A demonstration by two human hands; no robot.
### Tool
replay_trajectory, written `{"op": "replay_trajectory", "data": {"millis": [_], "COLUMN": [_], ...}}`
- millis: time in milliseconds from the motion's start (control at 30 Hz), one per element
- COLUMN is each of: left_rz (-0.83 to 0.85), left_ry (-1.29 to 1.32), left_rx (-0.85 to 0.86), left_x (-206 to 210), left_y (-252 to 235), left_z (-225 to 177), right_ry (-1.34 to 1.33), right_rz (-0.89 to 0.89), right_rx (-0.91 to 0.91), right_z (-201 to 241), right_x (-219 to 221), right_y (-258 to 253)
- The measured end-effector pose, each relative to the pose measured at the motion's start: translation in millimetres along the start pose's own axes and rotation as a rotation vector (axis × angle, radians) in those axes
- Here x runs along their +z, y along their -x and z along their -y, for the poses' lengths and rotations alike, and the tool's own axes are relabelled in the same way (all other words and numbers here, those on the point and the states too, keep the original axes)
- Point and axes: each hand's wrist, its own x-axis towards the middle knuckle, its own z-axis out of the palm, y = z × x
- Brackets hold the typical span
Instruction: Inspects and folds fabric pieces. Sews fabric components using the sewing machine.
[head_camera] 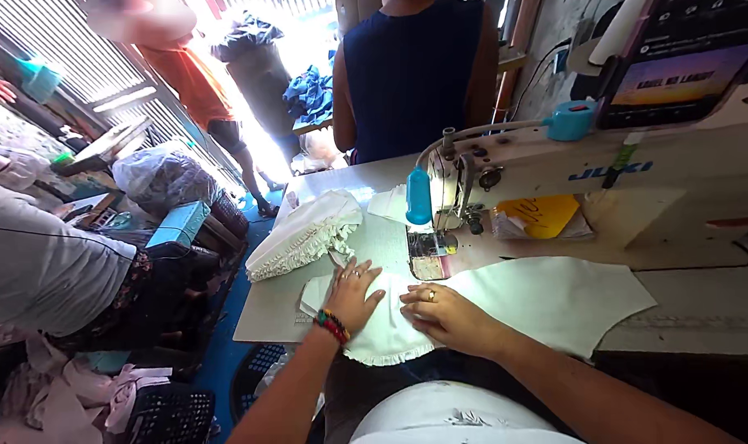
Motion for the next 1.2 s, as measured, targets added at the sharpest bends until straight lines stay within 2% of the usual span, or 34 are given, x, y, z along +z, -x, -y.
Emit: {"op": "replay_trajectory", "data": {"millis": [133, 300, 400, 500, 600, 667, 767, 833, 900, 1000, 1067, 1200], "left_rz": [0.132, 0.239, 0.208, 0.196, 0.164, 0.059, -0.211, -0.253, -0.174, 0.014, 0.090, 0.100], "left_ry": [-0.278, -0.413, -0.424, -0.376, -0.252, -0.157, -0.036, 0.038, 0.091, 0.082, 0.082, 0.100], "left_rx": [-0.076, -0.257, -0.389, -0.607, -0.755, -0.683, -0.393, -0.254, -0.235, -0.334, -0.327, -0.206], "left_x": [-28.1, -52.9, -59.7, -71.4, -89.6, -88.8, -68.7, -54.4, -46.6, -38.4, -35.9, -46.5], "left_y": [-24.6, 4.5, 37.5, 68.4, 86.1, 90.2, 78.9, 65.4, 46.8, 23.2, 16.6, 17.2], "left_z": [2.9, 32.3, 54.9, 83.0, 91.6, 89.1, 81.1, 77.5, 70.7, 57.3, 51.7, 36.8], "right_ry": [-0.043, -0.072, -0.070, -0.059, -0.055, -0.056, -0.048, -0.046, -0.057, -0.073, -0.075, 0.003], "right_rz": [0.003, -0.007, -0.007, -0.004, -0.007, 0.004, -0.003, -0.004, -0.003, 0.006, 0.024, -0.079], "right_rx": [0.029, 0.037, 0.043, 0.054, 0.049, 0.046, 0.055, 0.052, 0.046, 0.035, 0.045, 0.040], "right_z": [-2.9, -6.7, -7.2, -5.0, -5.1, -5.0, -6.6, -7.3, -6.8, -6.5, -3.6, 11.1], "right_x": [-2.4, -4.8, -4.3, -3.9, -4.4, -2.8, -2.0, -0.7, -0.4, -2.4, -5.2, -10.8], "right_y": [2.6, 1.3, 1.1, 0.7, -0.9, 1.4, 2.3, 1.5, 0.8, 2.2, 1.7, -23.0]}}
